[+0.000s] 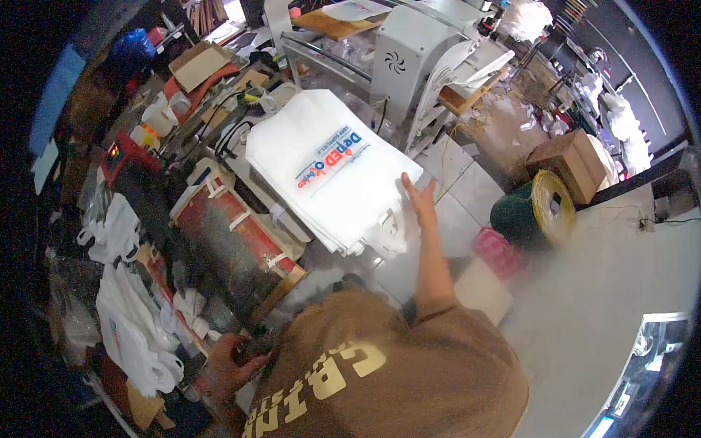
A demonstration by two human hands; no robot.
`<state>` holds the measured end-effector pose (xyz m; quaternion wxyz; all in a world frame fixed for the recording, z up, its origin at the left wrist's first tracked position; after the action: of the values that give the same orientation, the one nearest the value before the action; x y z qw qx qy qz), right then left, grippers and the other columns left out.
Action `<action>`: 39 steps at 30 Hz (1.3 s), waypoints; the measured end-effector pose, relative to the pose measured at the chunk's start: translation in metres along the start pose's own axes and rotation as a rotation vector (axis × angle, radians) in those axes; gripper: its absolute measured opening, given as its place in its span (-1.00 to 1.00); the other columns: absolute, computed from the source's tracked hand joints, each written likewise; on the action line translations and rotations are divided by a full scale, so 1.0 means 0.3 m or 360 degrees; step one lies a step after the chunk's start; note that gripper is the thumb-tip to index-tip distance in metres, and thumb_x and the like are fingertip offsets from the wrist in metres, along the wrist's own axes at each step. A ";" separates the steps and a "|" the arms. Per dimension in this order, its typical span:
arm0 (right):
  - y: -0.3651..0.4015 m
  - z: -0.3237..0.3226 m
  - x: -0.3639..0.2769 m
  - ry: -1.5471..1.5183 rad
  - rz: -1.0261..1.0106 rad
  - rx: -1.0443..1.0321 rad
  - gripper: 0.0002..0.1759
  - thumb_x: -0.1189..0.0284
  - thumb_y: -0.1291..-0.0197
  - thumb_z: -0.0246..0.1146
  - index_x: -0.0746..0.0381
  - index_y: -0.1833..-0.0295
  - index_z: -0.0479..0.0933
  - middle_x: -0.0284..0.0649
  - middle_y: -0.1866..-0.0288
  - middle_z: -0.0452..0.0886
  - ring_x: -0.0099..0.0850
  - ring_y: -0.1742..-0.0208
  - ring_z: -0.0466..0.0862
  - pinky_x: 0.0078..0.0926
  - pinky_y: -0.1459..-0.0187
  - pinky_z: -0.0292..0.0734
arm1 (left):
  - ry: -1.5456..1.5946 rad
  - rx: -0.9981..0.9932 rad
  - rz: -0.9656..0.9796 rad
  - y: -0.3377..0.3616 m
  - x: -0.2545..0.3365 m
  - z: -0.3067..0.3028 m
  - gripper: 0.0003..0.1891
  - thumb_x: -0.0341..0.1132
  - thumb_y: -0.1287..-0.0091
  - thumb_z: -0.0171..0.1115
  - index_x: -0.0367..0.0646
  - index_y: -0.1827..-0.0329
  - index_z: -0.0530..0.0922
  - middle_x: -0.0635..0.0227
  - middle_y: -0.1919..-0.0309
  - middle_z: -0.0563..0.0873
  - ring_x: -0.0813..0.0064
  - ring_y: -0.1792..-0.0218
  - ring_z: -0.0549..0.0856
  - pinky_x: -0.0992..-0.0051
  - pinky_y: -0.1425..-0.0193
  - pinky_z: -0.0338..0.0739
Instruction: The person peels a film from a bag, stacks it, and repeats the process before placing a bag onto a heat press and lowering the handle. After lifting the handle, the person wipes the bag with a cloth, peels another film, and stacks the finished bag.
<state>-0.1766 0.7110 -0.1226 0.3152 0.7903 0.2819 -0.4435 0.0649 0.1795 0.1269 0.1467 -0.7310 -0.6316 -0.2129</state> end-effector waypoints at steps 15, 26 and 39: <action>-0.570 0.419 -0.403 0.1088 -0.1209 -0.1168 -0.43 0.47 -0.15 0.23 0.22 -0.34 0.56 0.02 -0.27 0.65 -0.02 -0.28 0.64 -0.20 -0.27 0.54 | -0.0615 -0.0618 -0.0358 -1.159 -0.119 0.486 -0.61 -0.19 -0.20 0.27 -0.29 0.02 0.73 -0.16 0.06 0.76 -0.16 -0.01 0.73 0.09 -0.08 0.63; -0.662 0.641 -0.378 0.0463 -0.0746 -0.1812 -0.18 0.44 -0.13 0.26 0.11 -0.58 0.31 -0.04 -0.51 0.45 -0.21 -0.58 0.33 -0.32 -0.52 0.27 | -0.0447 -0.0212 -0.0702 -1.201 -0.360 0.732 -0.59 -0.09 -0.26 0.33 -0.10 -0.09 0.73 -0.19 -0.06 0.69 -0.15 -0.06 0.70 0.07 -0.14 0.65; -0.727 0.623 -0.342 0.0536 -0.1323 -0.1460 -0.72 0.25 -0.19 0.29 0.23 0.13 0.58 -0.10 0.21 0.71 -0.23 0.19 0.67 -0.19 0.14 0.55 | -0.0109 -0.0447 -0.0809 -1.157 -0.298 0.665 -0.51 0.01 -0.22 0.36 -0.21 -0.02 0.73 -0.13 0.09 0.78 -0.08 0.04 0.78 0.13 -0.03 0.66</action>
<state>-0.4786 0.6941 -0.1627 0.3744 0.4587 0.7715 -0.2329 -0.2622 0.2543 -0.1092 -0.0354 -0.5692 -0.7634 -0.3034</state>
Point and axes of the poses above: each hand's wrist, its own y-axis away from the middle knuckle, its own z-axis out of the palm, x = y × z, the point moved 4 cm from there along -y, towards the middle knuckle
